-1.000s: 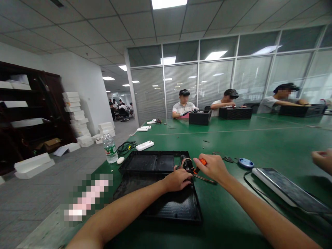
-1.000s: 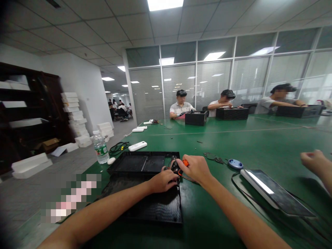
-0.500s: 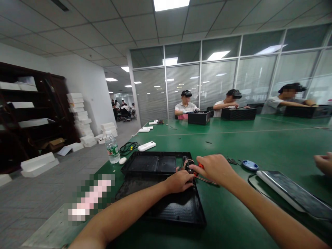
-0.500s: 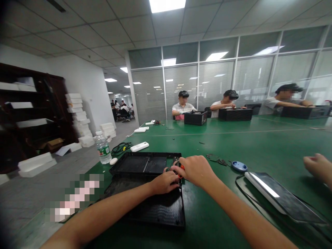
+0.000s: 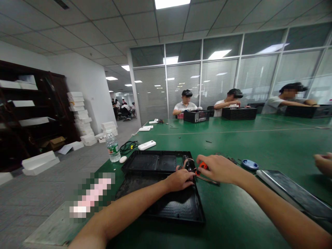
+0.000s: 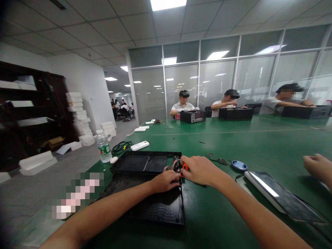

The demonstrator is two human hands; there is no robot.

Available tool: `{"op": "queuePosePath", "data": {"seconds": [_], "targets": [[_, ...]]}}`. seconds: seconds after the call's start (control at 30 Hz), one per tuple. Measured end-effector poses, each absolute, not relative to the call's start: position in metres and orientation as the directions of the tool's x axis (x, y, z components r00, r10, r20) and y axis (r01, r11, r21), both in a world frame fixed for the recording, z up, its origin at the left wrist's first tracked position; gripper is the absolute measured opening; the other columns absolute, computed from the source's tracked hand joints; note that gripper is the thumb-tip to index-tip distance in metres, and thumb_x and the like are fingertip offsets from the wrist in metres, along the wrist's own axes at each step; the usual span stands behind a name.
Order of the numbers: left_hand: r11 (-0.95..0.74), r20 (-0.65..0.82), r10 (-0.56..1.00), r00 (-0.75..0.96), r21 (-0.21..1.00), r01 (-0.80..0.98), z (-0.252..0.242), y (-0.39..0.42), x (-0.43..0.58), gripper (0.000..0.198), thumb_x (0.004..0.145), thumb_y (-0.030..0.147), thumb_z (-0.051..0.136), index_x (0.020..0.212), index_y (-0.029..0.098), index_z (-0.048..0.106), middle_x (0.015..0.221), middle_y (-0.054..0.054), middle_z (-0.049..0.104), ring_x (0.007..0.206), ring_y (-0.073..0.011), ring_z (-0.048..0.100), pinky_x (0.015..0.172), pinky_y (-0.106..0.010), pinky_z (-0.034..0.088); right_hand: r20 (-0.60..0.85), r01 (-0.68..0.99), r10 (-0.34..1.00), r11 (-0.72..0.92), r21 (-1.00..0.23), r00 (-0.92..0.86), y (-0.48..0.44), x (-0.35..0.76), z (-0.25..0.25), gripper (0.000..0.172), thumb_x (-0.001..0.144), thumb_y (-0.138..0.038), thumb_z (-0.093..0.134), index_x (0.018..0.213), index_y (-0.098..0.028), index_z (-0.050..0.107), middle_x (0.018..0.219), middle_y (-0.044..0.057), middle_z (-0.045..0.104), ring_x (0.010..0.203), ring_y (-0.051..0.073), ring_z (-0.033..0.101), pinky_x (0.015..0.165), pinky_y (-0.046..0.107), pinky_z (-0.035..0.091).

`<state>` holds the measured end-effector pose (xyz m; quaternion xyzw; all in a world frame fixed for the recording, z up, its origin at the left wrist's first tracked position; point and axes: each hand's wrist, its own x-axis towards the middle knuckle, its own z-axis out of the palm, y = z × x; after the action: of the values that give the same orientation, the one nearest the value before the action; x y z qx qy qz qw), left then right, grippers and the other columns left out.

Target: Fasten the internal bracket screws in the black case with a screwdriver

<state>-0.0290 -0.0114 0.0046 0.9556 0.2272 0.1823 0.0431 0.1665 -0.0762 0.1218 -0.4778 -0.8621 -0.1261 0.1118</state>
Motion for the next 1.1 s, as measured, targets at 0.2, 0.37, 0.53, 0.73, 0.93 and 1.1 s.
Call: {"op": "queuePosePath", "data": {"seconds": [0.2,0.37,0.53,0.73,0.93,1.1], "targets": [[-0.887,0.342,0.46,0.819,0.208,0.411,0.003,-0.009,-0.028,0.033,0.084,0.026,0.054,0.115,0.017,0.046,0.095,-0.005,0.061,0.094,-0.0163,0.054,0.086,-0.029,0.037,0.151,0.847,0.837,0.532,0.001,-0.526,-0.069,0.184,0.127,0.042,0.085,-0.049,0.038,0.077,-0.02,0.067,0.071,0.007,0.067,0.067,0.022,0.061,0.058,0.028,0.037],[-0.891,0.353,0.451,0.82,0.23,0.391,0.008,-0.006,-0.027,0.034,0.081,0.026,0.059,0.112,0.018,0.05,0.092,-0.003,0.062,0.089,-0.0153,0.055,0.085,-0.027,0.037,-0.029,0.838,0.853,0.504,-0.208,-0.52,-0.07,0.228,0.126,0.036,0.081,-0.049,0.045,0.078,-0.019,0.065,0.07,0.005,0.064,0.063,0.019,0.059,0.055,0.026,0.037],[-0.909,0.322,0.411,0.853,0.211,0.358,0.009,-0.007,-0.023,0.027,0.081,0.026,0.059,0.106,0.016,0.057,0.09,-0.004,0.063,0.086,-0.0157,0.057,0.082,-0.025,0.039,-0.164,0.724,0.82,0.366,-0.585,-0.548,-0.08,0.267,0.122,0.036,0.084,-0.051,0.041,0.098,-0.019,0.051,0.071,0.0,0.054,0.061,0.014,0.055,0.056,0.024,0.042],[-0.935,0.327,0.35,0.878,0.178,0.306,0.016,-0.006,-0.016,0.015,0.085,0.023,0.053,0.093,0.016,0.064,0.095,-0.004,0.065,0.09,-0.0144,0.057,0.089,-0.024,0.037,0.112,0.646,0.835,0.494,-0.582,-0.539,-0.079,0.262,0.099,0.031,0.083,-0.047,0.048,0.077,-0.017,0.05,0.069,-0.002,0.044,0.062,0.011,0.045,0.056,0.022,0.037],[-0.96,0.212,0.251,0.944,0.176,0.216,0.035,-0.012,-0.039,0.012,0.078,0.016,0.06,0.089,0.018,0.066,0.091,-0.004,0.066,0.089,-0.0147,0.059,0.086,-0.023,0.039,0.268,0.585,0.698,0.708,-0.395,-0.664,-0.117,0.203,0.083,0.024,0.089,-0.029,0.041,0.073,-0.017,0.054,0.073,0.001,0.055,0.066,0.012,0.051,0.062,0.023,0.038],[-0.95,0.114,0.289,0.951,0.161,0.269,0.045,-0.033,-0.083,0.012,0.077,0.017,0.062,0.089,0.018,0.065,0.088,-0.004,0.066,0.088,-0.0169,0.057,0.085,-0.025,0.041,0.262,0.587,0.599,0.799,-0.13,-0.757,-0.153,0.159,0.047,0.015,0.081,-0.02,0.049,0.092,-0.023,0.059,0.093,0.001,0.061,0.072,0.013,0.059,0.059,0.023,0.038]]}}
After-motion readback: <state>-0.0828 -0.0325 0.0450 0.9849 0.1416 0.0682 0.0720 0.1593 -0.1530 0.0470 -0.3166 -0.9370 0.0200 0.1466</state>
